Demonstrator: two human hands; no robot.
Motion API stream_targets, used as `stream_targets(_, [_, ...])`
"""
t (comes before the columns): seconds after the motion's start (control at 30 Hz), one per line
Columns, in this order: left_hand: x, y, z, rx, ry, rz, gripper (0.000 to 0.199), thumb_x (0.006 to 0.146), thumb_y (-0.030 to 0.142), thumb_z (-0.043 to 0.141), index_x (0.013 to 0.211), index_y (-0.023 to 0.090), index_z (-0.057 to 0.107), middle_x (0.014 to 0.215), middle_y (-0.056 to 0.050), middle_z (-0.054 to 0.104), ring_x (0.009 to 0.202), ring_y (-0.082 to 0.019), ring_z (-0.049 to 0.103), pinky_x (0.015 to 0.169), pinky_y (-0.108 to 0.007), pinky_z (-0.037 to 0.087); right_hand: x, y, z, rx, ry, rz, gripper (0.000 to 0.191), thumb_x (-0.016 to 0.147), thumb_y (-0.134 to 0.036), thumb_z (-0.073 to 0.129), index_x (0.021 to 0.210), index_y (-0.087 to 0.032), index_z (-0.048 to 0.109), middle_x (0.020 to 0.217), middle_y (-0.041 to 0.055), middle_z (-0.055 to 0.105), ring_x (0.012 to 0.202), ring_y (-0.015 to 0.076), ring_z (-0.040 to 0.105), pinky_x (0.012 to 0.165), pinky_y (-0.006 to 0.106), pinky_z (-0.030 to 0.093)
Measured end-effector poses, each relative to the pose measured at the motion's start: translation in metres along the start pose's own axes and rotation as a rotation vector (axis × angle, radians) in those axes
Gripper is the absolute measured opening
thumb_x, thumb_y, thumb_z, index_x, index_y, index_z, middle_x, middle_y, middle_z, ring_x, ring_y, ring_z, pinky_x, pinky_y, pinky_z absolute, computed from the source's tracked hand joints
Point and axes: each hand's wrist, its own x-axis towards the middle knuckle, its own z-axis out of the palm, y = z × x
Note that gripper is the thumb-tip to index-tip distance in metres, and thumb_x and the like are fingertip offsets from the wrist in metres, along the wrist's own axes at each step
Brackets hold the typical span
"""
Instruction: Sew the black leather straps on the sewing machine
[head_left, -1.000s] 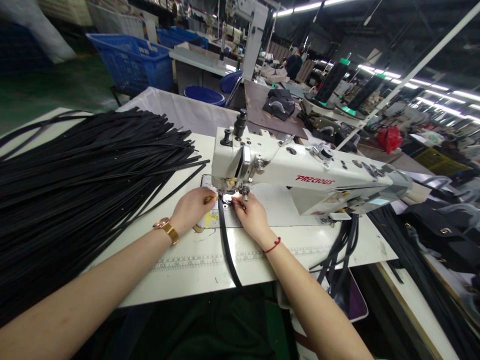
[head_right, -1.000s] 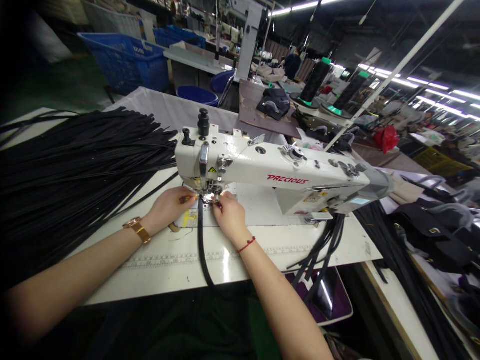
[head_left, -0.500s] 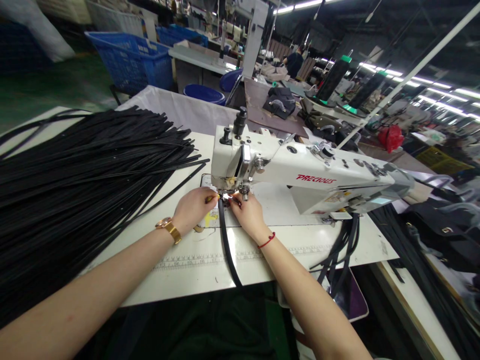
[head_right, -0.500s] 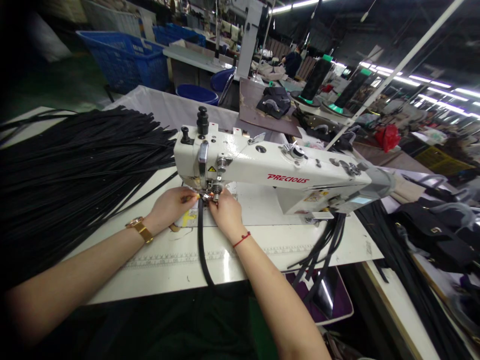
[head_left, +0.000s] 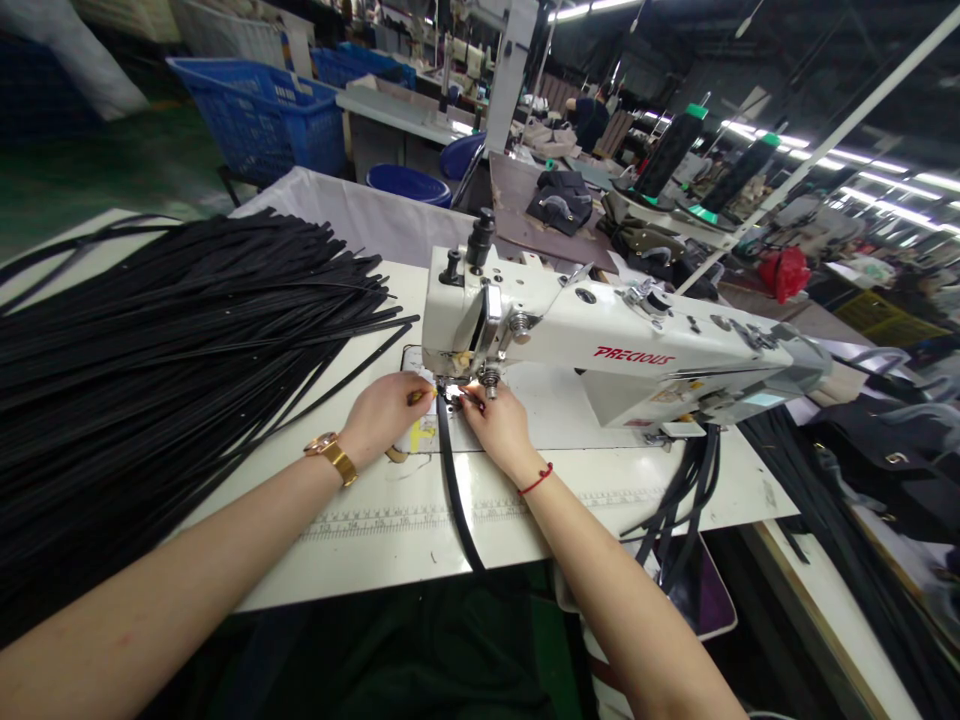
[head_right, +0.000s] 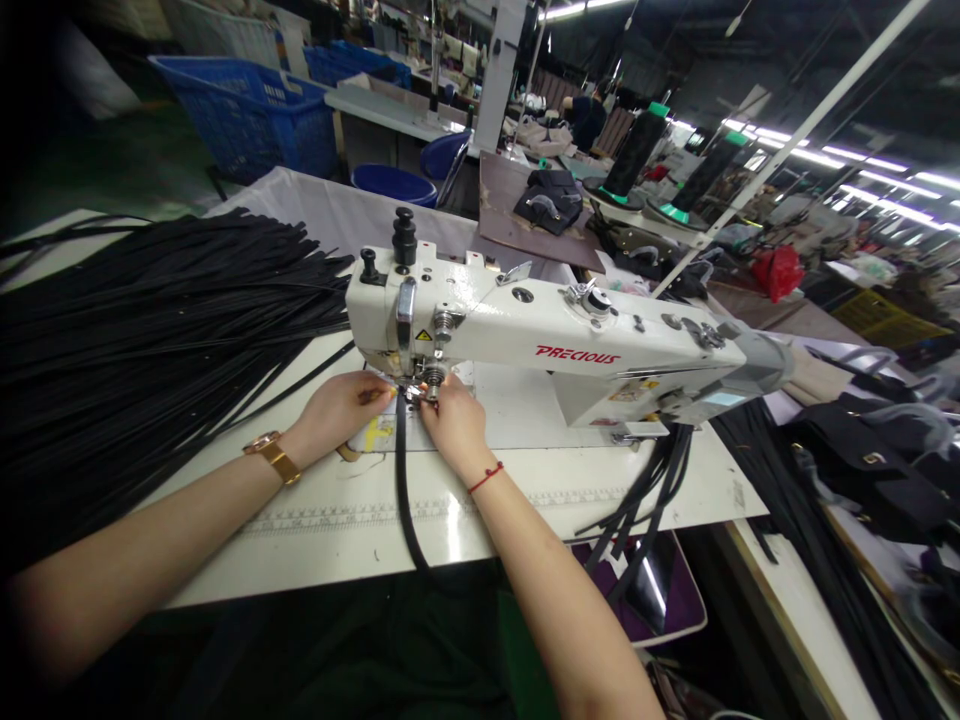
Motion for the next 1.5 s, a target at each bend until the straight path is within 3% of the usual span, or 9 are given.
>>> stream_targets(0.53, [0.001,0.001,-0.003,0.034,-0.015,0.004,0.028,0.087,0.037,0.049,0.086,0.021,0.072,0.09,-0.006,0.073,0.087,-0.026,0.069,0.069,-0.032,0.048,0.001,0.001,0.0,-0.001,0.015,-0.004,0.021,0.092,-0.027,0.052,0.107,-0.024,0.067,0.104,0.006,0.067,0.092,0.0217,0.064,0.07,0.028,0.045])
stream_targets(0.97, [0.001,0.004,0.002,0.04,-0.014,-0.027,0.029,0.087,0.039,0.051,0.091,0.023,0.074,0.101,-0.005,0.074,0.092,-0.025,0.068,0.077,-0.033,0.051,0.001,0.001,0.003,-0.025,0.015,-0.012,0.021,0.092,-0.028,0.052,0.107,-0.023,0.067,0.104,0.006,0.067,0.093,0.0218,0.063,0.071,0.028,0.045])
stream_targets(1.5, [0.0,0.009,0.002,0.056,0.02,-0.047,0.028,0.086,0.037,0.051,0.088,0.021,0.074,0.095,-0.006,0.074,0.086,-0.025,0.068,0.072,-0.032,0.049,0.01,-0.007,0.015,-0.089,-0.008,0.022,0.029,0.096,-0.036,0.049,0.114,-0.02,0.065,0.109,0.0119,0.07,0.09,0.0251,0.066,0.071,0.031,0.046])
